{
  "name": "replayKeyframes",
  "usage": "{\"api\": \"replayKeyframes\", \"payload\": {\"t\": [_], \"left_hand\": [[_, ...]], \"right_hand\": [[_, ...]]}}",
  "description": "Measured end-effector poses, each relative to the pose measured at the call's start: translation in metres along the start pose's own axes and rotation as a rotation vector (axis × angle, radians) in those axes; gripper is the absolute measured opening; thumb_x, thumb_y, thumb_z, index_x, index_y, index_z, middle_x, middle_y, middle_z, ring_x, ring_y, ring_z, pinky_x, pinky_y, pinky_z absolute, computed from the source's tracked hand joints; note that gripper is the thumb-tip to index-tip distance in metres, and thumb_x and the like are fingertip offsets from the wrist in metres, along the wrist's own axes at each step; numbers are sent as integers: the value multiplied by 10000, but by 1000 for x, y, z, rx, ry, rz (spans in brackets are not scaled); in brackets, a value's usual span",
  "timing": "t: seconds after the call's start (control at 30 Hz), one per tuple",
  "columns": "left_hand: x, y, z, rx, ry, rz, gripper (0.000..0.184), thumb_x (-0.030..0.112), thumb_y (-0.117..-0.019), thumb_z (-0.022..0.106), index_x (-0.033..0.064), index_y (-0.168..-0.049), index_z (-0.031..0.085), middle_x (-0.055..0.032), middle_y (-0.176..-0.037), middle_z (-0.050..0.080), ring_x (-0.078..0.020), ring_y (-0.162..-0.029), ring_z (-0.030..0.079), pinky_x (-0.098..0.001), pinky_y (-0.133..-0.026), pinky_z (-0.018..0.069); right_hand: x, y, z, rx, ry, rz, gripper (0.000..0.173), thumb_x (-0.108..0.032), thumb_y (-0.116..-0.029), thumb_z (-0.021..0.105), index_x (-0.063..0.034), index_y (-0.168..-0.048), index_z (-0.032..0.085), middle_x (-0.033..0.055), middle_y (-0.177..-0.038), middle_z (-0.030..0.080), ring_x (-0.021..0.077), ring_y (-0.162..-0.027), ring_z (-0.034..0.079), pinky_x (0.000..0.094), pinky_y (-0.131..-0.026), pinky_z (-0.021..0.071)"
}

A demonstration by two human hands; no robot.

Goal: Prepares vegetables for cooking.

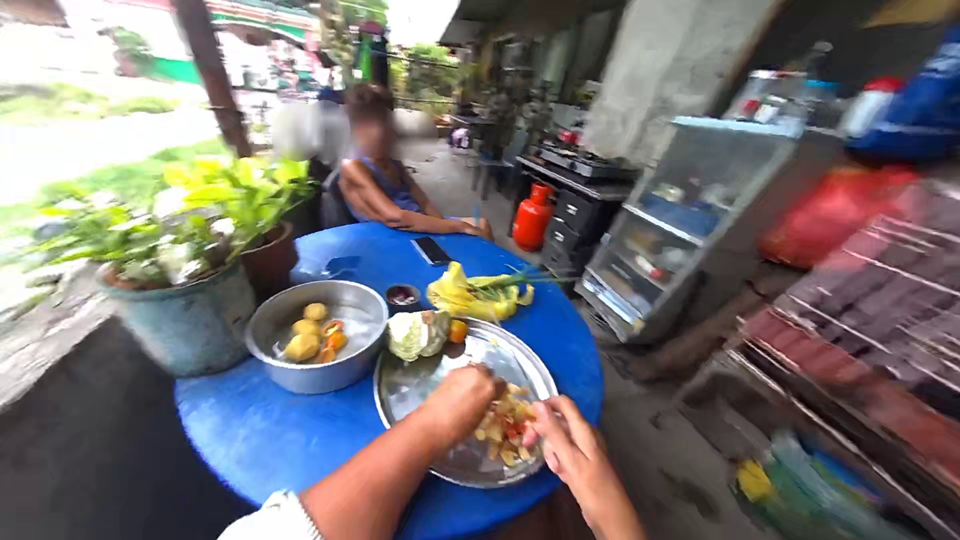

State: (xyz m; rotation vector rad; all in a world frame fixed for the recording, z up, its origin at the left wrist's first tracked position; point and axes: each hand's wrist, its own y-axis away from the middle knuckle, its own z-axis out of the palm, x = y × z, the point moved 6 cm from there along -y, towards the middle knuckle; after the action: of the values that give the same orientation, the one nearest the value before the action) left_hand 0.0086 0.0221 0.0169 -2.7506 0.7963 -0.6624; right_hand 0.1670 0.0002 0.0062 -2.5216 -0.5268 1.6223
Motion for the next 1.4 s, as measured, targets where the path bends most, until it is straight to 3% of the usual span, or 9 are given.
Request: {"api": "replayKeyframes", "payload": {"t": [0.13, 0.3, 0.4, 0.57, 0.7, 0.8, 0.97, 1.23, 1.4], "left_hand": [[13, -1, 3, -25, -61, 200, 221, -31, -993, 526, 1, -1057, 735, -198, -1081, 721, -378, -1060, 691, -553, -917, 547], [6, -2, -24, -39, 44, 141, 140, 52, -973, 638, 16, -1028, 762, -187, -1072, 727, -371, -1064, 689, -574, -926, 541], [-22, 18, -75, 16, 105, -19, 174, 11, -956, 636, 6, -1059, 776, -204, -1095, 729, -360, -1108, 673, -527, -1034, 488], [-102, 88, -146, 209, -134, -482, 195, -1, -989, 574, -6, -1057, 757, -243, -1075, 704, -430, -1078, 656, -624, -992, 483], [-140, 125, -162, 175, -250, -667, 225, 26, -1015, 544, 2, -1103, 749, -266, -1118, 701, -481, -1108, 644, -689, -988, 457], [-131, 117, -161, 194, -267, -650, 217, 68, -1026, 554, 3, -1089, 751, -266, -1098, 705, -480, -1090, 652, -691, -974, 460], [-90, 29, -120, 247, -130, -303, 233, 143, -1009, 596, 4, -1137, 732, -197, -1115, 713, -360, -1070, 681, -575, -989, 512], [-71, -89, -13, -430, -522, -311, 393, 100, -933, 635, -20, -1306, 616, -282, -1374, 556, -486, -1295, 508, -685, -1038, 397], [-85, -99, 7, -491, -624, -391, 322, 57, -957, 599, -21, -1266, 643, -243, -1360, 590, -444, -1323, 502, -664, -1071, 366]], "right_hand": [[-4, 4, -6, -75, 5, -45, 450, -249, -1088, 407, 35, -1434, 457, 6, -750, 681, 9, -493, 507, 207, -462, 442], [1, 4, -17, -75, -14, -43, 454, -226, -1091, 419, 37, -1460, 444, 16, -769, 688, 11, -492, 497, 195, -459, 431], [7, 3, -19, -54, -53, -54, 489, -298, -1080, 441, 23, -1448, 463, -18, -756, 684, -11, -473, 475, 170, -428, 402], [14, 2, -20, -20, -82, -37, 517, -364, -1062, 466, -20, -1447, 493, -27, -738, 664, 15, -471, 469, 196, -437, 405], [10, 3, -16, -29, -77, -27, 528, -392, -1066, 472, -39, -1457, 494, -19, -764, 665, 33, -519, 515, 216, -492, 451], [8, 2, -16, -21, -81, -36, 538, -416, -1066, 477, -43, -1453, 500, -14, -760, 662, 44, -522, 525, 225, -497, 461], [6, 1, -17, -18, -113, -29, 495, -386, -1076, 465, -46, -1433, 518, -20, -753, 656, 38, -525, 521, 218, -503, 458], [1, 5, -12, -142, -325, 2, 432, -309, -1090, 446, -22, -1393, 556, -20, -750, 656, 21, -502, 496, 193, -468, 422], [3, 8, -15, -192, -428, 5, 428, -276, -1081, 458, -17, -1418, 516, -19, -785, 658, 7, -517, 497, 175, -480, 421]]}}
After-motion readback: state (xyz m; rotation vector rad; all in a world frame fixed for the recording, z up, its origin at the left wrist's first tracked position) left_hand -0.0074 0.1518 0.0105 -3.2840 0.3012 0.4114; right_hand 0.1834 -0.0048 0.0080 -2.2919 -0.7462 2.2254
